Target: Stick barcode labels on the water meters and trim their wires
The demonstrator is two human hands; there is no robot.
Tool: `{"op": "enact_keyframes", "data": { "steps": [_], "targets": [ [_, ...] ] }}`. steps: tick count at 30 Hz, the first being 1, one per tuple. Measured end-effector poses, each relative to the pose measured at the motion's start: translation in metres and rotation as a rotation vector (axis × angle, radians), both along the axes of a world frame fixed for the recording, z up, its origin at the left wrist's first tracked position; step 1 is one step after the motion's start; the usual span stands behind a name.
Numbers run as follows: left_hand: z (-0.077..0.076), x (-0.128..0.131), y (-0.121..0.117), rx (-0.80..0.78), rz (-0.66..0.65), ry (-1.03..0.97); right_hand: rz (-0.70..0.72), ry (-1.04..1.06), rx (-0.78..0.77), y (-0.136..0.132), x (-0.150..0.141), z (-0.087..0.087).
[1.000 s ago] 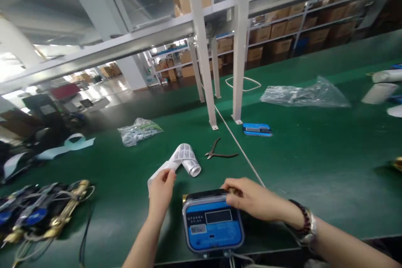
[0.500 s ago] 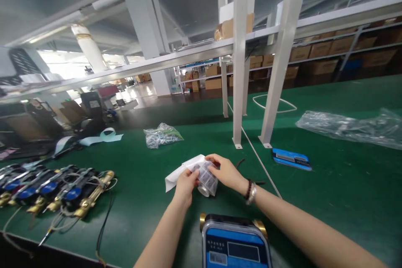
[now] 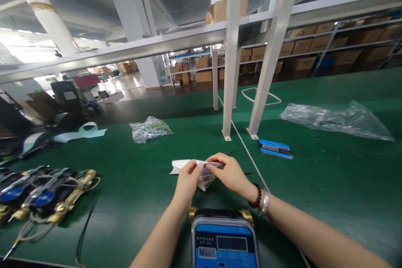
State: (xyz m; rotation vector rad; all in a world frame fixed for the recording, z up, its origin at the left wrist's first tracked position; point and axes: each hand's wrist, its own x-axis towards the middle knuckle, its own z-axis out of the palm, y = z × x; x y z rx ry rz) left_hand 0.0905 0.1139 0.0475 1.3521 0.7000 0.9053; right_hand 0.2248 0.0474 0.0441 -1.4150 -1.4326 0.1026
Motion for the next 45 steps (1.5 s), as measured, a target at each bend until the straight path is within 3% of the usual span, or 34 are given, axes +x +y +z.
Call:
{"op": "enact_keyframes", "data": {
  "steps": [7,17,26,30,33,35,38,40,43,45],
  "targets": [
    [0.006,0.004,0.0,-0.243,0.078,-0.004,0.049,-0.162,0.126,-0.009,-0.005,-0.002],
    [0.009,0.011,-0.008,-0.396,0.109,0.002,0.05,-0.337,0.191,-0.016,0.0,-0.004],
    [0.008,0.01,-0.015,-0.417,0.119,-0.007,0.041,-0.267,0.156,-0.023,-0.004,-0.009],
    [0.007,0.013,-0.011,-0.405,0.139,-0.006,0.054,-0.176,0.126,-0.025,-0.009,0.0],
    [0.006,-0.002,-0.009,-0.352,0.176,-0.023,0.034,-0.092,0.104,-0.041,-0.003,0.011],
    [0.0,-0.028,-0.016,-0.277,0.246,-0.044,-0.004,-0.01,0.098,-0.059,0.007,0.015],
    [-0.026,-0.073,-0.044,-0.13,0.349,-0.018,-0.07,0.189,0.066,-0.087,0.018,0.007],
    [-0.049,-0.091,-0.071,-0.06,0.214,0.129,-0.1,0.277,0.015,-0.098,0.018,-0.006],
    [-0.07,-0.09,-0.107,-0.19,0.067,0.135,-0.118,0.279,-0.041,-0.1,0.006,-0.02],
    [-0.067,-0.079,-0.117,-0.343,0.049,0.002,-0.123,0.27,-0.032,-0.099,-0.002,-0.017]
  ]
}}
